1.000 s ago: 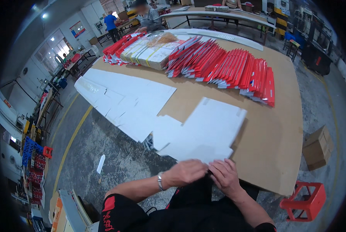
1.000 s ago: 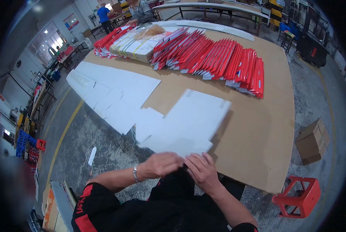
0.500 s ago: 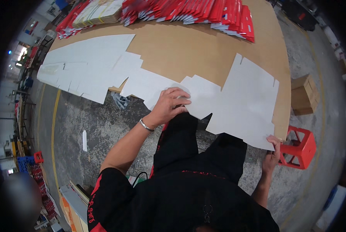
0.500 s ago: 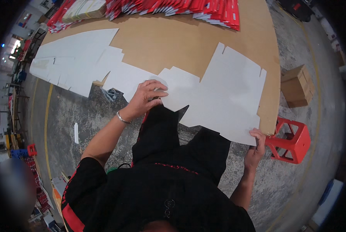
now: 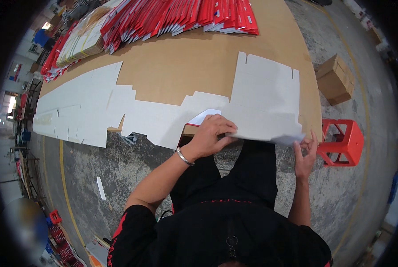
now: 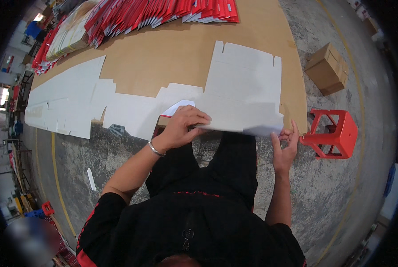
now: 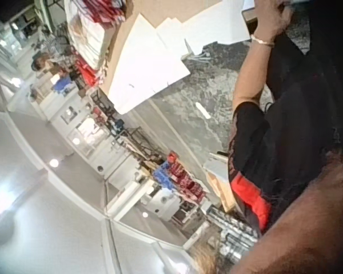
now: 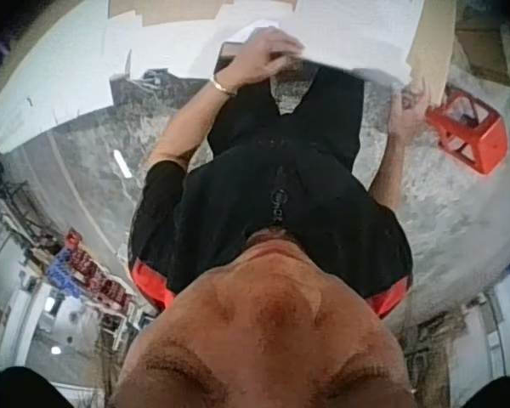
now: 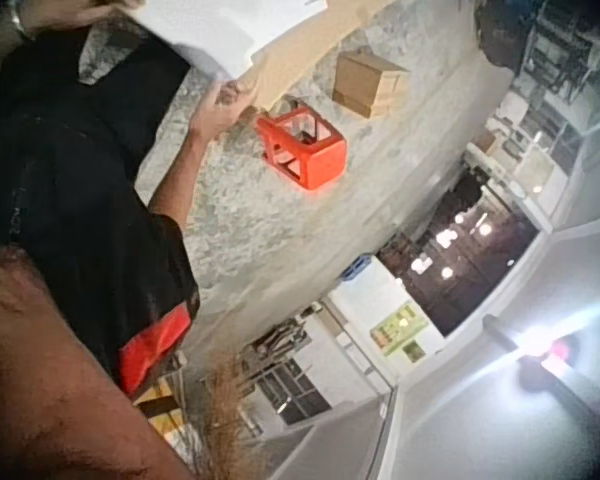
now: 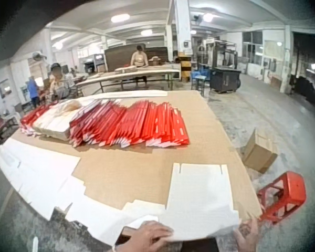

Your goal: Assemble paper packaging by folding pre-cut sheets at a large table.

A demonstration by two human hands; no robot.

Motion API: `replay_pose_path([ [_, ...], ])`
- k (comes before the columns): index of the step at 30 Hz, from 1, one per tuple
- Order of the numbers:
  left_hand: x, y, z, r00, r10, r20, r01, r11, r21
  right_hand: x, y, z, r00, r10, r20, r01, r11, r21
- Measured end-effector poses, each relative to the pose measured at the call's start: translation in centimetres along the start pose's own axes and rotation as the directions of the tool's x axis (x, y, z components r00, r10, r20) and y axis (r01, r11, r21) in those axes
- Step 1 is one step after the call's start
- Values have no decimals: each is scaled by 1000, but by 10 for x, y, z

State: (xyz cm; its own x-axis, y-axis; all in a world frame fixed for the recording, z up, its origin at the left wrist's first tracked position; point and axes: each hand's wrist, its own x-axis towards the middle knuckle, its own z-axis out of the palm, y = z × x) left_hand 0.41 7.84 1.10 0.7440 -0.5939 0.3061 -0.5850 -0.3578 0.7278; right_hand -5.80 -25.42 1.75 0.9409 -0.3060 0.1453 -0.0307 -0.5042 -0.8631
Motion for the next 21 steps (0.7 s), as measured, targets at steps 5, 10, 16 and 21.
replay_pose_path([
  [5,21,6,39,911,-210,-354,306,921,240,9,-3,13,959,280,-45,-274,956,106],
  [10,29,7,50,980,-106,-169,194,703,684,-23,13,36,917,240,-320,-126,933,338],
  [16,44,35,73,981,-127,144,27,834,552,-61,-2,86,844,386,373,-533,681,502],
  [21,42,40,85,984,-57,166,-32,871,490,-51,3,92,861,464,208,-491,654,575],
])
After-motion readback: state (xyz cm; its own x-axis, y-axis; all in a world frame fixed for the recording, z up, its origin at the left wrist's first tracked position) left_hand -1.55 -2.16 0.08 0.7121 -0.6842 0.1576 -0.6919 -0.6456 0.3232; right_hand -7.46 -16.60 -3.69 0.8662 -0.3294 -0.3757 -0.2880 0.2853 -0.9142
